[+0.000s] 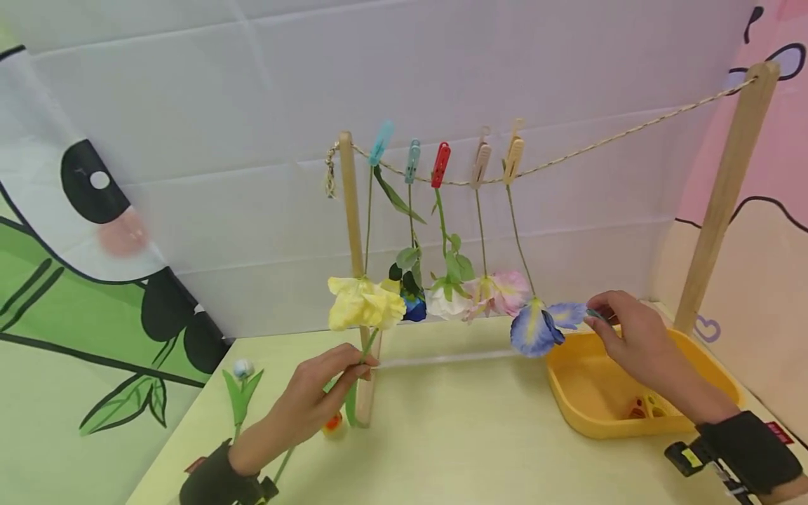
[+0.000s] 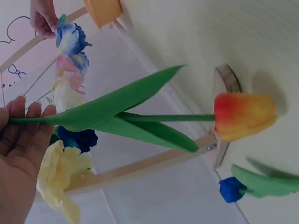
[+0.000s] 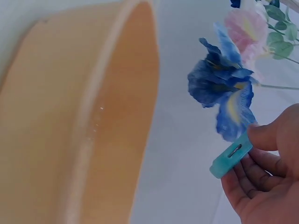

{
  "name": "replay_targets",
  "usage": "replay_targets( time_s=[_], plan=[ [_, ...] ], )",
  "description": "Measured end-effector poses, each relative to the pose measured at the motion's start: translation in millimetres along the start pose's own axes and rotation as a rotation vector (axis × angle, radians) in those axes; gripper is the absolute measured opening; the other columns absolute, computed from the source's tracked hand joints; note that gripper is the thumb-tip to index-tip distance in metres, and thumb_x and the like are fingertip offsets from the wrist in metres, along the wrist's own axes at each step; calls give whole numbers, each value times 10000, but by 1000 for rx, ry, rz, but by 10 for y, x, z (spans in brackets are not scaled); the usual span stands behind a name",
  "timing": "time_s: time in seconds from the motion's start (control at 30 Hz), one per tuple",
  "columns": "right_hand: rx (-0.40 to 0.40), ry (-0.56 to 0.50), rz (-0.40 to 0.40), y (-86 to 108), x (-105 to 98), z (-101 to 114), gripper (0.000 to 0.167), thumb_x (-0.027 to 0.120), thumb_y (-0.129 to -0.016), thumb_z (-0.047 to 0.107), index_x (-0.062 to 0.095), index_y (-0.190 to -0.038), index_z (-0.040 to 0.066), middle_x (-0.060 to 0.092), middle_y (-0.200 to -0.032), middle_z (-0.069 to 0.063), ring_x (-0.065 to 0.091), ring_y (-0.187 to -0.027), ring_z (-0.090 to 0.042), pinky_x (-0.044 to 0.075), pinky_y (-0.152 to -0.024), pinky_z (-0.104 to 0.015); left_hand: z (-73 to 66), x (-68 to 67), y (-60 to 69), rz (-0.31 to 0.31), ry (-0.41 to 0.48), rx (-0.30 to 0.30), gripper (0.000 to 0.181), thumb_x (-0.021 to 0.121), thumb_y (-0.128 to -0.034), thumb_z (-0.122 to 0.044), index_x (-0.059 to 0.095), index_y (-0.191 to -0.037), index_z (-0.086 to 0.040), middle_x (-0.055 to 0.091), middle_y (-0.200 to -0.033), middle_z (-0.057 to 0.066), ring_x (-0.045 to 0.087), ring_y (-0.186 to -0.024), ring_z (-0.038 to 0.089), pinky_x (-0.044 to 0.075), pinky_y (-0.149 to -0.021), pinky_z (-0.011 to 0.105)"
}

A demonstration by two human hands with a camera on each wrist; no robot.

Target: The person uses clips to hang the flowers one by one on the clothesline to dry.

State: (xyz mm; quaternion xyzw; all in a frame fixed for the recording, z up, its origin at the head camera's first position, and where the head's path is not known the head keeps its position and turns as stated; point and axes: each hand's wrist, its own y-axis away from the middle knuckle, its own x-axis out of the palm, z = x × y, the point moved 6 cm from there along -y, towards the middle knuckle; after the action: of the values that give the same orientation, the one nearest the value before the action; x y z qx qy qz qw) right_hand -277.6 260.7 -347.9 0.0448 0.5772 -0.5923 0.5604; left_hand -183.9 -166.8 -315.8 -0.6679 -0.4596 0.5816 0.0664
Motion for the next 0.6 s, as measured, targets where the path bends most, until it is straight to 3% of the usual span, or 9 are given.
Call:
replay_targets(
  time_s=[0.1, 0.17, 0.23, 0.33, 0.43, 0.53, 0.6],
  plan=[
    [29, 14, -23, -43, -124, -4, 253, 760, -901, -19, 642, -1124, 7, 686, -949, -89, 620, -812, -85, 443, -652, -40, -81, 98, -89, -24, 63, 5, 225, 588, -1025, 19, 683, -1154, -140, 671, -959, -29, 625, -853, 72, 549, -778, 191],
    [60, 17, -30, -85, -198, -9, 237, 752, -922, 10, 643, -1132, 5, 690, -962, -110, 618, -814, -73, 436, -640, -36, -122, 162, -149, -34, 108, 6, 215, 583, -1032, 4, 686, -1155, -140, 672, -944, -24, 624, -847, 75, 551, -769, 198],
    [87, 23, -49, -131, -272, 6, 231, 749, -931, 28, 652, -1139, -2, 701, -965, -135, 659, -824, -147, 408, -653, -12, -155, 223, -217, -42, 159, 8, 209, 572, -1039, -2, 687, -1158, -129, 679, -935, 4, 636, -853, 87, 558, -762, 206],
    [115, 16, -80, -191, -359, 51, 231, 751, -937, 50, 668, -1145, -8, 715, -974, -162, 679, -847, -357, 363, -686, 22, -195, 306, -313, -55, 228, 6, 202, 564, -1044, -2, 688, -1158, -113, 680, -924, 30, 649, -853, 111, 565, -746, 211],
    [123, -6, -107, -235, -417, 110, 226, 746, -941, 52, 679, -1150, -3, 723, -988, -165, 679, -871, -98, 326, -753, 45, -223, 390, -400, -70, 289, 0, 192, 563, -1041, 7, 691, -1143, -93, 677, -912, 47, 658, -840, 154, 574, -736, 233],
    [117, -36, -123, -279, -450, 169, 211, 736, -950, 51, 684, -1150, 8, 722, -997, -152, 509, -896, 189, 321, -800, 38, -251, 493, -488, -81, 358, -21, 184, 558, -1039, 25, 689, -1134, -61, 680, -901, 77, 671, -825, 199, 593, -735, 272],
    [109, -60, -131, -315, -466, 209, 201, 729, -956, 48, 689, -1150, 15, 718, -996, -120, 450, -896, 249, 333, -811, 31, -266, 571, -551, -87, 403, -37, 174, 554, -1039, 28, 685, -1130, -43, 687, -900, 96, 679, -825, 207, 604, -725, 299]
  ],
)
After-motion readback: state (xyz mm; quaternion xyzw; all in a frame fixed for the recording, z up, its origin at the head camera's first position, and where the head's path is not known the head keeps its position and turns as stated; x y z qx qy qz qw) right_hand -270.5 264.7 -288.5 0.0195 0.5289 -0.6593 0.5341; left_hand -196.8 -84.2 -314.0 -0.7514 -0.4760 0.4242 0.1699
